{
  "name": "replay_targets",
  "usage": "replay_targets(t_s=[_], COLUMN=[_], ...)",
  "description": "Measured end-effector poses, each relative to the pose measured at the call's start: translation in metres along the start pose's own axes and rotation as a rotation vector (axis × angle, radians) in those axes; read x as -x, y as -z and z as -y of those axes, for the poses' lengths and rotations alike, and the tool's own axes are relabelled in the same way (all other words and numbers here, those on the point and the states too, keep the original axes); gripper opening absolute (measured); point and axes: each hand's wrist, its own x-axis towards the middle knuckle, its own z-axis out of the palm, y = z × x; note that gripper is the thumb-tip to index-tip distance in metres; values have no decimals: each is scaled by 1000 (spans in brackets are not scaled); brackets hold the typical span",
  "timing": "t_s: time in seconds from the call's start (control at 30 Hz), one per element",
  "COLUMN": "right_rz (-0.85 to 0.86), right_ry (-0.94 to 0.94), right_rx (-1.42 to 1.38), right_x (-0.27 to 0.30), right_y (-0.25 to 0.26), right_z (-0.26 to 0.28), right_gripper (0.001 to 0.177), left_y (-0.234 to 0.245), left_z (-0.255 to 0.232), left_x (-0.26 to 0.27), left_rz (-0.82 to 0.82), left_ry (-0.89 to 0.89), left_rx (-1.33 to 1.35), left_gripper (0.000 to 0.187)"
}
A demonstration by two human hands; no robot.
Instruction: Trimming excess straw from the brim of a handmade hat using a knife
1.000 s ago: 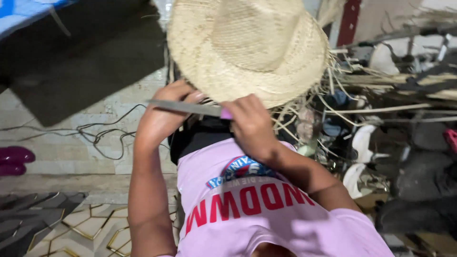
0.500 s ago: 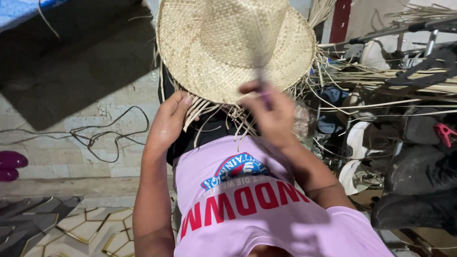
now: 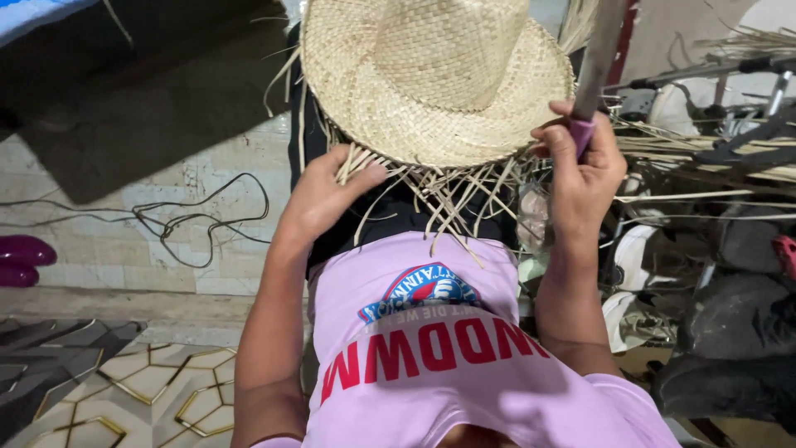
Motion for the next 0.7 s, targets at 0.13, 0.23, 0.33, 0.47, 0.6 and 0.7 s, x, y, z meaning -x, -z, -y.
replay_targets(t_s=[0.13,0.23,0.33,0.47,0.6,0.7], right_rz=[109,243,424,592,632,638], right_ry=[3,60,126,111,134,146], right_rx=[133,249,333,351,393,420], right_x=[9,13,19,32,40,46], right_y=[-13,-19,-28,-46,-61,-66], right_z=[2,-2,2,32,44,38], right_gripper=[19,24,30,35,37,37], left_y=[-4,-3,-3,-6,-7,-10], left_z=[9,18,28,31,39,34], left_x=[-1,-1,2,13,18,25], left_rz=[-12,-1,32,11,-56,-130], left_ry=[-21,-24,-70,-112,-54,-31], left_rx=[-154,-180,-118,-119,-66,-170], left_gripper=[28,21,16,18,34,24])
